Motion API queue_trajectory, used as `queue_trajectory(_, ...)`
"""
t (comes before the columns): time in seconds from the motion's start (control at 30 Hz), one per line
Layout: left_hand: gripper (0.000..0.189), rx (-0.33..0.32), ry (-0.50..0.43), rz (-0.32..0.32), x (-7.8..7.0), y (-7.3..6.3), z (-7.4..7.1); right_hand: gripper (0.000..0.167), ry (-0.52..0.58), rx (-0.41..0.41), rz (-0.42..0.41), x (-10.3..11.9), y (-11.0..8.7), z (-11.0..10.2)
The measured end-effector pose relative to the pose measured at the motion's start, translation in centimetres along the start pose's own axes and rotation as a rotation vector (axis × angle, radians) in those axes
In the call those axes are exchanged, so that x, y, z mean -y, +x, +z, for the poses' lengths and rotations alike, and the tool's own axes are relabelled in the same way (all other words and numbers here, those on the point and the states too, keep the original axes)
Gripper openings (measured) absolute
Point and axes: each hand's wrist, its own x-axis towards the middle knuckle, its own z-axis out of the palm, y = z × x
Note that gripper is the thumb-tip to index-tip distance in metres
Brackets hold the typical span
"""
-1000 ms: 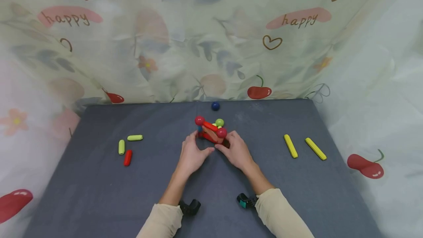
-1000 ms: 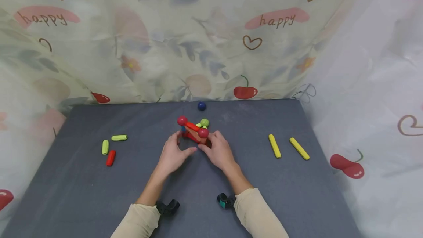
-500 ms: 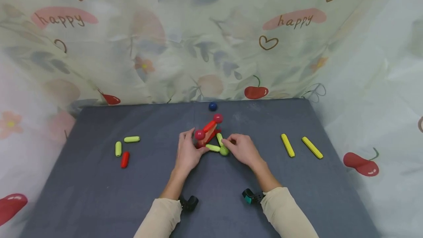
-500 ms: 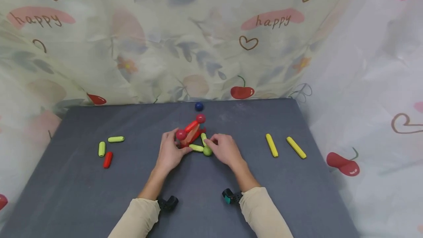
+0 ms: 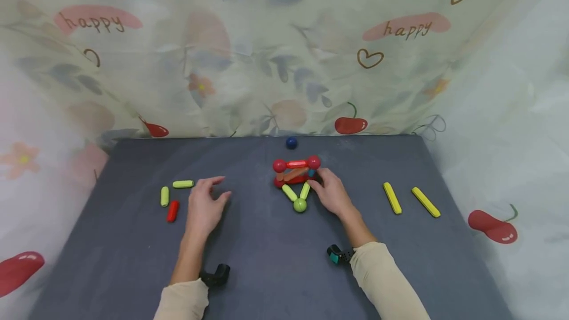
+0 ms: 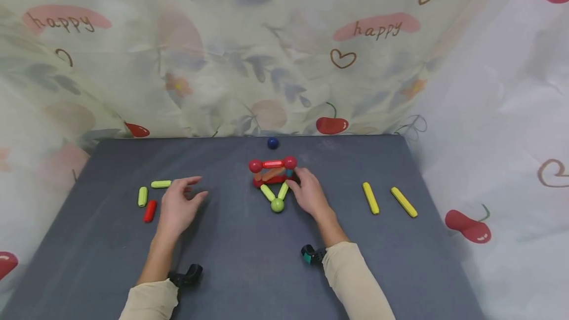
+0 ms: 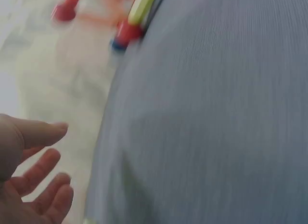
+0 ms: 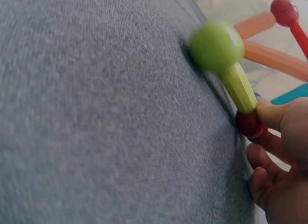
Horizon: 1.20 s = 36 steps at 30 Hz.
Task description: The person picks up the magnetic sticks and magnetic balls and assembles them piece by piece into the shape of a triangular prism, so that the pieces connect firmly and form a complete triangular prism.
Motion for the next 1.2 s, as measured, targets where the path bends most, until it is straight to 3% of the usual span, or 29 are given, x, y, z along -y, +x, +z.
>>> queue_trajectory(0.13, 0.046, -0.121, 0.087, -0.135, 3.3, -0.7, -3.4, 0.031, 0.005, 0.022, 0.005, -0.2, -0.1, -0.1)
queue_trajectory(0.2, 0.050, -0.146, 0.116, -0.220, 4.7, -1.1, -4.5, 0.031, 0.000, 0.028, 0.013, -0.1, -0.2, -0.2)
queue_trajectory(0.33, 0.054, -0.113, 0.149, -0.353, 6.5, -1.5, -5.5, 0.028, -0.017, 0.014, 0.040, -0.4, -0.7, -0.3)
queue_trajectory(0.43, 0.049, -0.083, 0.173, -0.384, 7.1, -1.5, -5.4, 0.027, -0.019, 0.008, 0.052, -0.5, -1.0, -0.3)
queue_trajectory(0.53, 0.042, -0.047, 0.198, -0.344, 6.8, -1.7, -5.3, 0.028, -0.001, 0.018, 0.052, -0.5, -1.3, -0.3)
queue_trajectory(0.67, 0.038, -0.013, 0.143, -0.178, 4.7, -1.9, -4.4, 0.029, 0.027, 0.021, 0.041, -0.4, -1.6, -0.1)
queue_trajectory(0.73, 0.034, -0.002, 0.042, -0.084, 3.0, -1.8, -3.0, 0.030, 0.036, 0.022, 0.046, -0.4, -1.6, 0.0)
queue_trajectory(0.93, 0.027, 0.054, -0.259, 0.068, -2.8, -1.5, 3.5, 0.035, 0.063, 0.037, 0.052, -0.5, -1.7, 0.1)
queue_trajectory(1.07, 0.027, 0.080, -0.299, 0.136, -5.0, -1.0, 7.0, 0.036, 0.073, 0.025, 0.040, -0.7, -1.8, 0.1)
queue_trajectory(1.2, 0.027, 0.089, -0.298, 0.145, -5.6, -0.7, 8.3, 0.037, 0.075, 0.027, 0.042, -0.8, -1.9, 0.2)
